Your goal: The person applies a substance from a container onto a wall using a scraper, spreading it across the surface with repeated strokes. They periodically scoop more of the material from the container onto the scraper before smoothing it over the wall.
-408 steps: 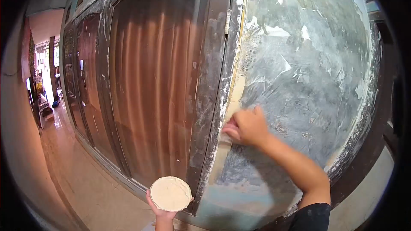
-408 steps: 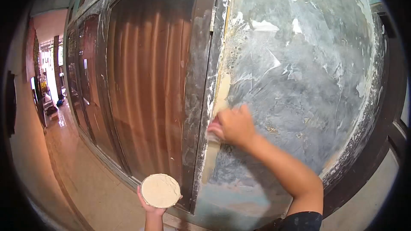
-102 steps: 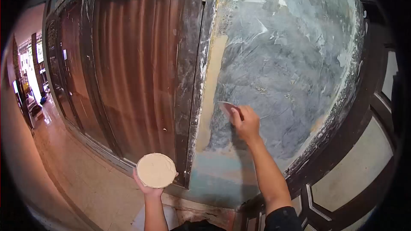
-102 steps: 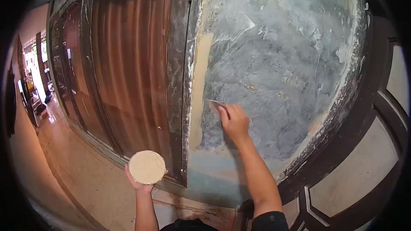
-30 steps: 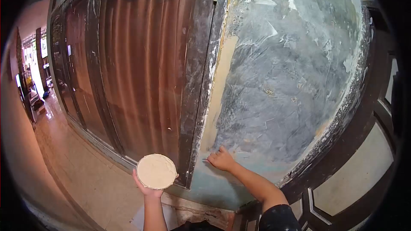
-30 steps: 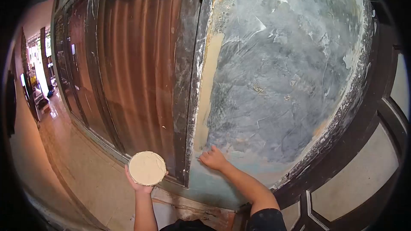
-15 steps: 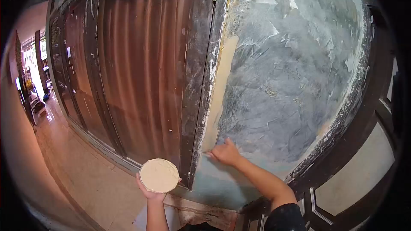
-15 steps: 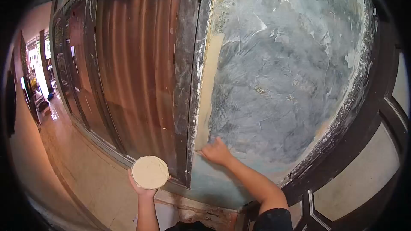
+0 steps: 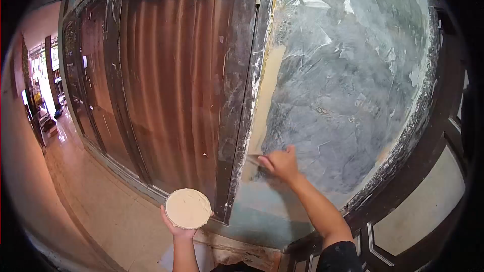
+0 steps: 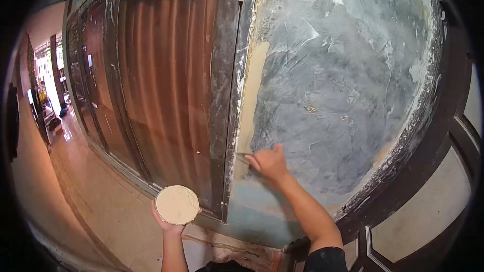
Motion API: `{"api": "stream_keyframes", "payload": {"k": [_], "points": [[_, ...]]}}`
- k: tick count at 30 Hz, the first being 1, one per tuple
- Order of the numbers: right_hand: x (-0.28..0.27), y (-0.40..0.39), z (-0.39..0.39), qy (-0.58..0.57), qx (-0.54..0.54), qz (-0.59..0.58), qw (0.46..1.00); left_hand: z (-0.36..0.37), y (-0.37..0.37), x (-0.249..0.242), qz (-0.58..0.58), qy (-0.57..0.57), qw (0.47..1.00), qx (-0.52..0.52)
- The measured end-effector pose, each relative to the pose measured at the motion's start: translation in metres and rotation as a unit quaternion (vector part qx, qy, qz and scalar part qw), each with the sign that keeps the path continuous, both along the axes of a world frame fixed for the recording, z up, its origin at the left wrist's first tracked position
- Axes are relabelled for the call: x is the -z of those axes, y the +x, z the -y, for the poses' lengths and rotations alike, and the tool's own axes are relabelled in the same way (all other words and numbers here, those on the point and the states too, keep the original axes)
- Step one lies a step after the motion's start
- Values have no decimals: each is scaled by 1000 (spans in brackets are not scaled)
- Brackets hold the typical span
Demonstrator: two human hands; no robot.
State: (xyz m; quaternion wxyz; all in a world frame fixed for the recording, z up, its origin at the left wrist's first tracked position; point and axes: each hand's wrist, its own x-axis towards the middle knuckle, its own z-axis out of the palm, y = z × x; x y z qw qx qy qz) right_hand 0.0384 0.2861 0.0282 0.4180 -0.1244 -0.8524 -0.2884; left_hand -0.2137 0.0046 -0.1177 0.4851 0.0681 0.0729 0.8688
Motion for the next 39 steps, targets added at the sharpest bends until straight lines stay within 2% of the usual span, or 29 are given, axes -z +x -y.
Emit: {"api": "stream_keyframes", "payload": {"k": [1,2,3,4,6,7,8,9,12,13,14,15,16,18,20,21,23,26,27,28,30,31,32,33,34,35,36,38,39], "points": [[36,-4,6,48,61,123,989,2,1,-5,-11,6,1000,0],[74,-6,2,9,32,181,983,2,3,-8,-22,12,1000,-1],[81,-9,8,36,0,211,977,3,-8,-10,225,30,973,29],[76,-8,0,37,-1,210,977,3,-5,-10,224,32,974,28],[41,-7,-24,56,-15,109,992,3,1,-12,-32,17,999,-1],[-7,-4,-16,86,11,46,995,4,2,-14,-72,24,997,-9],[-62,1,-1,115,38,-18,992,5,3,-18,-49,20,999,8],[-97,9,1,86,61,-102,989,4,3,-17,-54,22,998,3],[-133,38,-2,69,132,-272,951,-1,-2,2,-42,10,999,-13],[-121,33,3,53,99,-269,957,-2,0,3,-23,-2,999,-24],[-92,24,-7,75,84,-208,972,-2,2,4,-38,-5,999,-22],[-62,16,1,79,53,-107,990,-2,3,2,-34,-5,999,-24],[-17,5,4,126,72,-4,989,-2,4,1,-30,-6,999,-26],[81,-7,2,-31,-4,152,988,-5,2,6,-16,-5,999,-31],[131,-7,-6,27,-35,243,969,-7,3,4,-3,-1,999,-37],[114,-9,-8,31,-37,241,969,-6,5,-2,-33,11,999,-35],[43,-4,-6,15,30,134,990,1,12,-21,-63,45,997,0],[-82,20,2,117,94,-89,985,2,13,-19,-72,40,997,-2],[-105,28,6,133,102,-159,973,-3,6,-18,162,29,986,-11],[-104,29,5,133,104,-159,973,-3,7,-13,162,29,986,-9],[-92,33,5,80,76,-210,971,1,14,-7,-69,43,997,11],[-71,23,12,176,101,-103,974,-4,11,8,-53,18,998,-16],[-22,8,-3,121,39,-86,988,-2,13,2,-53,17,998,-16],[15,2,-1,34,7,-5,999,1,17,-9,15,13,1000,-6],[55,1,0,19,56,113,992,1,22,-15,84,9,996,4],[96,-3,-6,-37,6,161,986,-1,25,-11,-31,17,999,-8],[101,-5,-10,-35,7,164,986,-2,28,-12,-28,19,999,-7],[106,-8,-21,57,-33,156,985,-2,29,-19,-43,54,997,22],[81,-6,-28,1,1,139,990,-1,30,-21,-60,57,996,36]]}}
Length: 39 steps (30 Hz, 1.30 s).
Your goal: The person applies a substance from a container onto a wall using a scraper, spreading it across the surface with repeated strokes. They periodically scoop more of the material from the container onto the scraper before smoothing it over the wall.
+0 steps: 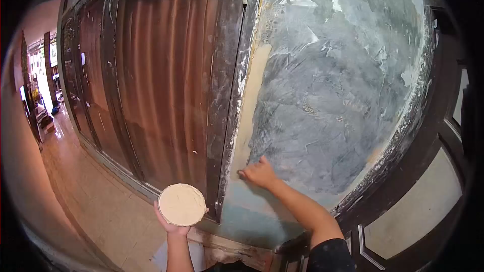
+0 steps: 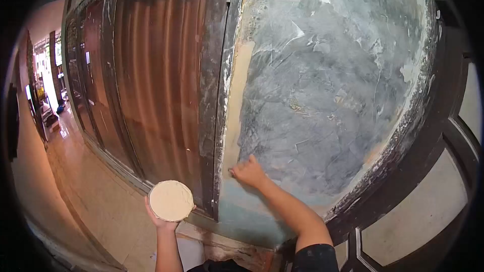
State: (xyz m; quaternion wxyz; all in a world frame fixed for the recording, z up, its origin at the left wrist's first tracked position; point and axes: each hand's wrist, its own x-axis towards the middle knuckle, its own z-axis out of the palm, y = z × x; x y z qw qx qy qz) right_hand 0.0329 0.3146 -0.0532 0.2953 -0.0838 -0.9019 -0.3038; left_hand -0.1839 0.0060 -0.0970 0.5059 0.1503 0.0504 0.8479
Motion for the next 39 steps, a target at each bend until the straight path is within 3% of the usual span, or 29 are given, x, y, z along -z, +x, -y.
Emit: {"api": "stream_keyframes", "payload": {"k": [2,6,7,9,11,12,14,17,24,29,31,32,35,39], "points": [[-93,9,19,8,70,-77,995,-5,6,-7,1,-7,1000,1],[-224,45,40,-40,48,-334,941,-23,24,-38,-4,7,999,32],[-240,57,42,-142,66,-361,919,-27,30,-48,-39,15,998,43],[-263,75,61,-315,-5,-372,873,-34,45,-68,-22,20,998,63],[-263,86,81,-342,-74,-294,890,-43,57,-84,-40,26,994,96],[-253,92,76,-241,-71,-241,937,-47,63,-90,-17,46,991,123],[-239,101,96,-162,-43,-129,977,-53,75,-105,-15,53,989,138],[-225,117,123,-137,-83,-17,987,-58,92,-124,-6,60,985,163],[-227,155,152,-57,-103,1,993,-65,118,-143,-88,70,977,183],[-222,166,159,-36,-101,30,994,-64,134,-146,-75,69,976,190],[-217,166,155,-35,-106,29,993,-64,137,-149,-21,69,975,211],[-216,166,154,-37,-102,30,994,-65,138,-149,-76,59,976,194],[-215,166,151,-38,-102,32,994,-64,139,-151,-29,73,972,220],[-213,162,149,-46,-105,25,993,-66,136,-150,-52,71,971,222]]}}
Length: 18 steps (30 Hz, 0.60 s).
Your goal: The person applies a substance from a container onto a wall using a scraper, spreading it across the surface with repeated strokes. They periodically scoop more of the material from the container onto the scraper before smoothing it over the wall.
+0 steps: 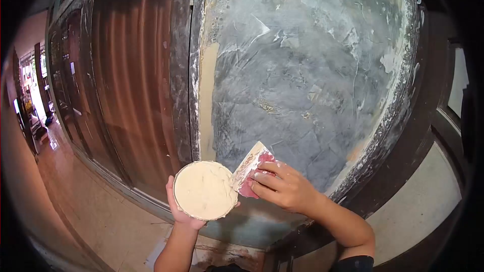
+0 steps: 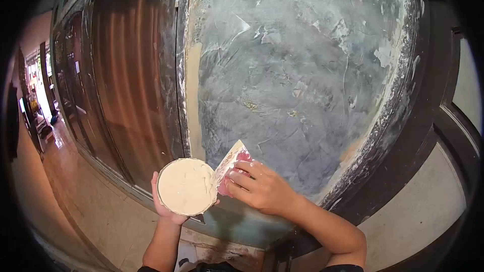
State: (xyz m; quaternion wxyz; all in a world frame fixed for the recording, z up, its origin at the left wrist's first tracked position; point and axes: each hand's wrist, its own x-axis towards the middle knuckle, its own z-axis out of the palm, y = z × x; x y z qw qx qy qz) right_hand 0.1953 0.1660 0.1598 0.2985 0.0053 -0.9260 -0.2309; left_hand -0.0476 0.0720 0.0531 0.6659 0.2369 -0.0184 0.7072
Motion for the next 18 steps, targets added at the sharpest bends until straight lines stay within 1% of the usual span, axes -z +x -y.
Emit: {"api": "stream_keyframes", "payload": {"k": [2,5,8,12,15,16,18], "points": [[2,-3,0,-2,-3,-5,1000,-1,-2,1,16,1,1000,5],[8,-9,-1,-9,5,-15,1000,-4,-9,4,-52,-5,998,-24],[13,-17,-4,-14,2,-28,1000,-4,-14,1,-32,-18,999,-7],[17,-25,-4,-26,2,-52,998,-9,-23,9,-39,-48,997,-43],[18,-28,-5,-29,9,-66,997,-12,-24,9,-30,-50,997,-40],[19,-29,-5,-32,13,-71,997,-12,-24,9,-44,-45,997,-41],[20,-31,-6,-30,18,-83,996,-16,-24,16,-38,-48,997,-43]]}}
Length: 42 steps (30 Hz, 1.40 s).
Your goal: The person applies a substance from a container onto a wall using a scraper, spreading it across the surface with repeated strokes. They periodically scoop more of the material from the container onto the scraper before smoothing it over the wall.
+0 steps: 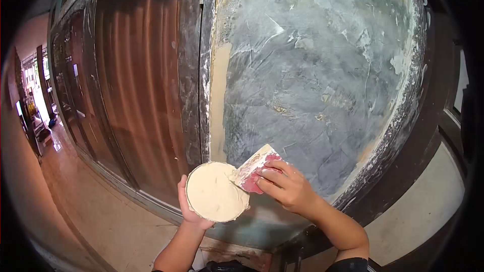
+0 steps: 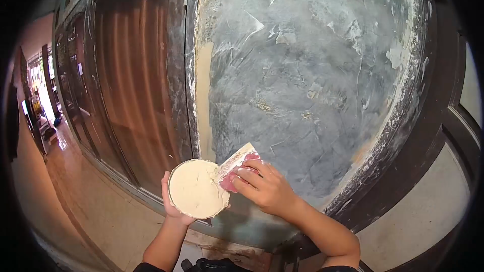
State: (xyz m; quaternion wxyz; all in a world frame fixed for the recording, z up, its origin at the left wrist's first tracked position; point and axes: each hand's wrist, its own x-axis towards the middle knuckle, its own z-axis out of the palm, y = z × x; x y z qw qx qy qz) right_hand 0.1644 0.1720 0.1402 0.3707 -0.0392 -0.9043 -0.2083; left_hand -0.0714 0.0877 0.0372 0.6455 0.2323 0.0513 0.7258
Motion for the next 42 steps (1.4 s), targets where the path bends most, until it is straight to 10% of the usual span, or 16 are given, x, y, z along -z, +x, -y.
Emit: {"api": "stream_keyframes", "payload": {"k": [42], "points": [[-29,-118,-113,11,205,-135,969,22,-85,25,7,-8,997,-72]]}}
